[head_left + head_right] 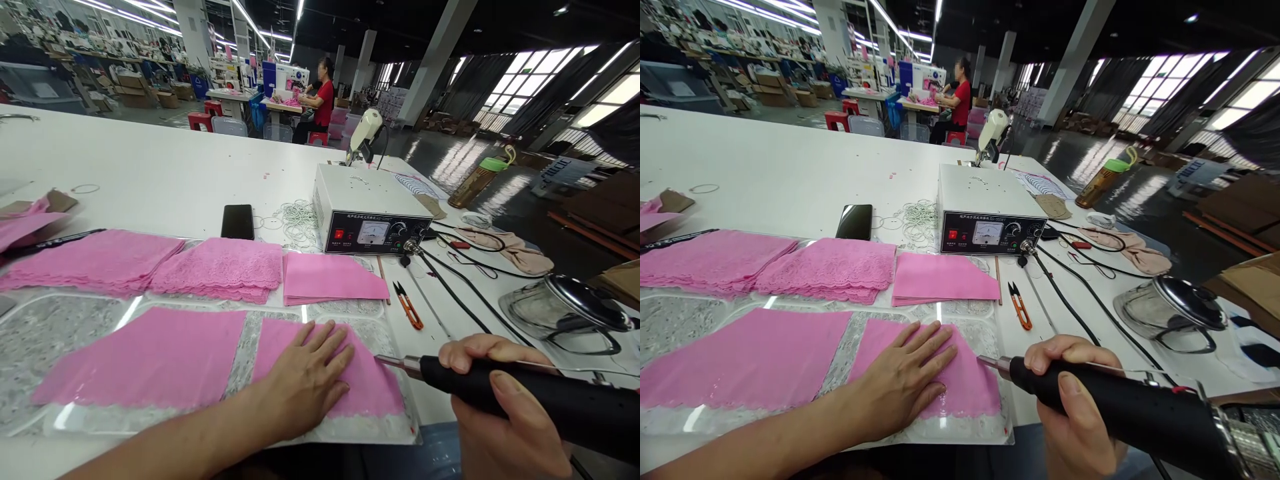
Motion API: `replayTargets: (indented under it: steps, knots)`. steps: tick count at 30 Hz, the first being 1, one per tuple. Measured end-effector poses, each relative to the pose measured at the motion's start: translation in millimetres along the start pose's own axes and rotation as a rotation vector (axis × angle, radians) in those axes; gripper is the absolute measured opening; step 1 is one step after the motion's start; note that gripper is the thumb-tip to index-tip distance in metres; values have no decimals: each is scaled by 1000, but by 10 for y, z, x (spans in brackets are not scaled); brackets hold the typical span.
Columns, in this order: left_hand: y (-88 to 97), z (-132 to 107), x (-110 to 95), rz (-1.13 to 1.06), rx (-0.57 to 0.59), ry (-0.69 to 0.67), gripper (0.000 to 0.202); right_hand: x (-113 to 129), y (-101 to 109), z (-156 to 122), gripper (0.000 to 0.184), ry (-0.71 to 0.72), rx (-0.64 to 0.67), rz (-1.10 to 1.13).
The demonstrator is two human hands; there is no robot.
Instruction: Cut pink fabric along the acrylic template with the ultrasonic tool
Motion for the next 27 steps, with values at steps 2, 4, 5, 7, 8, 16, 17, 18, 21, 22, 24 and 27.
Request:
replayTargets:
  steps: [2, 4, 5, 7, 8, 16, 17, 18, 21, 22, 24, 27]
  knots:
    - [-4, -4, -6, -3, -4, 3, 44, 3, -3, 1, 10, -4, 6, -10]
    - [-9, -8, -11, -3, -13, 8, 45, 7, -11, 9, 10, 0, 12, -21]
    - [-11, -9, -13, -1, -18, 8, 45, 7, -17, 16, 10, 5, 12, -29]
    - [-16, -12, -16, 7, -23, 7, 46, 5, -32, 35, 12, 24, 3, -41]
    - [-19, -13, -16, 11, -23, 6, 46, 3, -40, 45, 12, 34, -9, -47]
    - [-31, -17, -17, -6, -43, 14, 46, 43, -114, 121, 14, -27, -121, -98]
    - [-35, -16, -19, -4, -37, 10, 46, 59, -119, 128, 14, -39, -128, -103]
    - [-41, -15, -20, -2, -32, 5, 46, 74, -122, 132, 14, -47, -134, -107]
    - [-58, -16, -21, 3, -31, 0, 47, 93, -114, 132, 14, -64, -144, -123]
    - [-62, -17, -20, 2, -35, 2, 47, 88, -107, 129, 14, -64, -143, -126]
    - [-67, -20, -15, -2, -47, 6, 46, 66, -94, 119, 14, -59, -131, -119]
    - [-70, -21, -13, -5, -42, 7, 46, 25, -76, 103, 15, -48, -99, -89]
Point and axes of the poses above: each hand's wrist, its own z-axis towards the middle knuckle, its own y-axis out of the back of the hand, x = y × z, the point moved 2 cm from there along z, towards the middle knuckle, and after that the axes turned 13 degrees about y, right-handed, at the moved point
